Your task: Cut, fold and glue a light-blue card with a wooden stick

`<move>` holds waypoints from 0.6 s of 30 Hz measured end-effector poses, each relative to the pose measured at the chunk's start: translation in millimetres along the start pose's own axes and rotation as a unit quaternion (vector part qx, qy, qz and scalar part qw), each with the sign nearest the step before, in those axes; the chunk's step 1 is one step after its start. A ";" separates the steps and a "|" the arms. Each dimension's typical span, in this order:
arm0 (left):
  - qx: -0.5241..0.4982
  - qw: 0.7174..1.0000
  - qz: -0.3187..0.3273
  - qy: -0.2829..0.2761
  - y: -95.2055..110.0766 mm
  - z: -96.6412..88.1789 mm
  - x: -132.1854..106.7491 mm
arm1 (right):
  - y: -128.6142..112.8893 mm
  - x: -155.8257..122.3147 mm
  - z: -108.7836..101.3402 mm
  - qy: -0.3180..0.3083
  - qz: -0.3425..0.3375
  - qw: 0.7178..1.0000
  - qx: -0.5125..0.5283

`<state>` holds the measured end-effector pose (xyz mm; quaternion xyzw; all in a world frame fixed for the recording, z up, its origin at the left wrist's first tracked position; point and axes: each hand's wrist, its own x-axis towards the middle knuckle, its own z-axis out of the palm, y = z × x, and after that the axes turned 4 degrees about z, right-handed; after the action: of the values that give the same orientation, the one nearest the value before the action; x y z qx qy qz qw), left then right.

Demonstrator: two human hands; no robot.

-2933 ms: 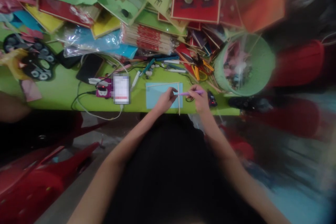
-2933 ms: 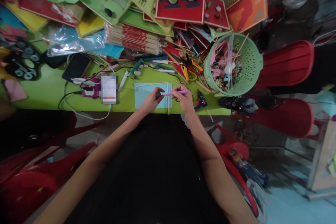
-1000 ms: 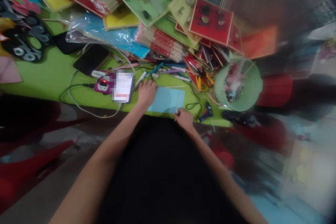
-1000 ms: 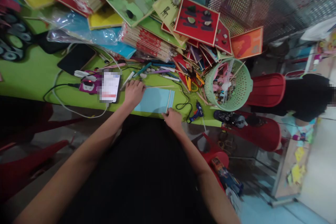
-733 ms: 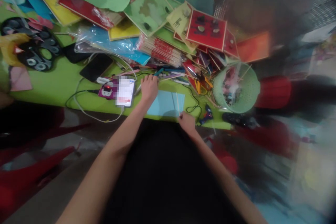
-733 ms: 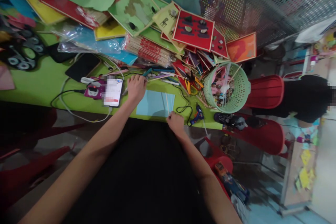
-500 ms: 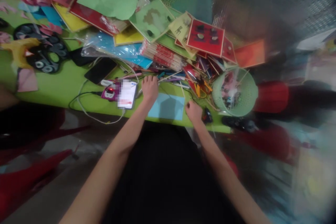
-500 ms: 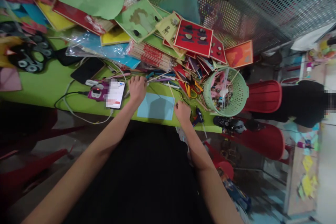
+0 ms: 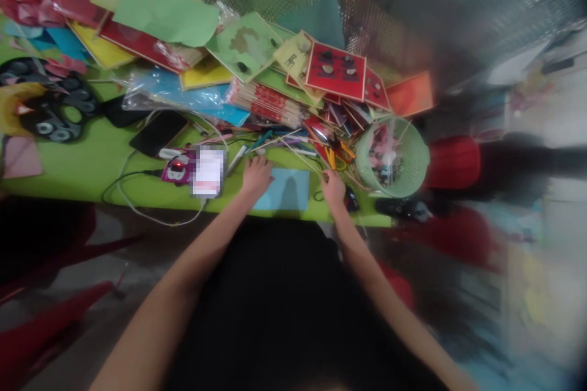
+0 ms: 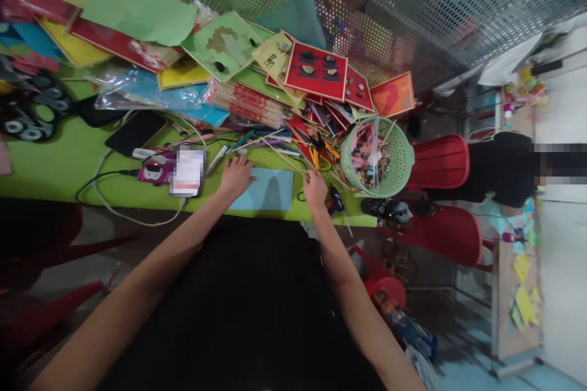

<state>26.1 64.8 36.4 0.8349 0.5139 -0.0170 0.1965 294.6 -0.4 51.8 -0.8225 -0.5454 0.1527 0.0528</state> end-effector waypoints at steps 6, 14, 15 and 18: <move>-0.011 0.999 -0.019 -0.032 5.9 -4.3 5.3 | 12.0 21.8 -8.4 0.056 0.049 0.997 -0.010; -0.018 0.998 -0.026 -0.060 15.1 -5.2 1.6 | 5.1 61.1 -10.1 0.000 0.121 0.992 0.035; -0.020 0.997 -0.028 -0.065 15.6 -5.1 2.0 | 6.0 62.6 -11.4 -0.005 0.126 0.990 0.065; -0.026 0.997 -0.030 -0.067 16.7 -3.2 2.4 | 9.6 63.9 -16.5 -0.009 0.124 0.983 0.138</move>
<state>41.1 61.4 44.0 0.8108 0.5245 -0.0657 0.2515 331.1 55.5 52.6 -0.8671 -0.4132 0.2394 0.1414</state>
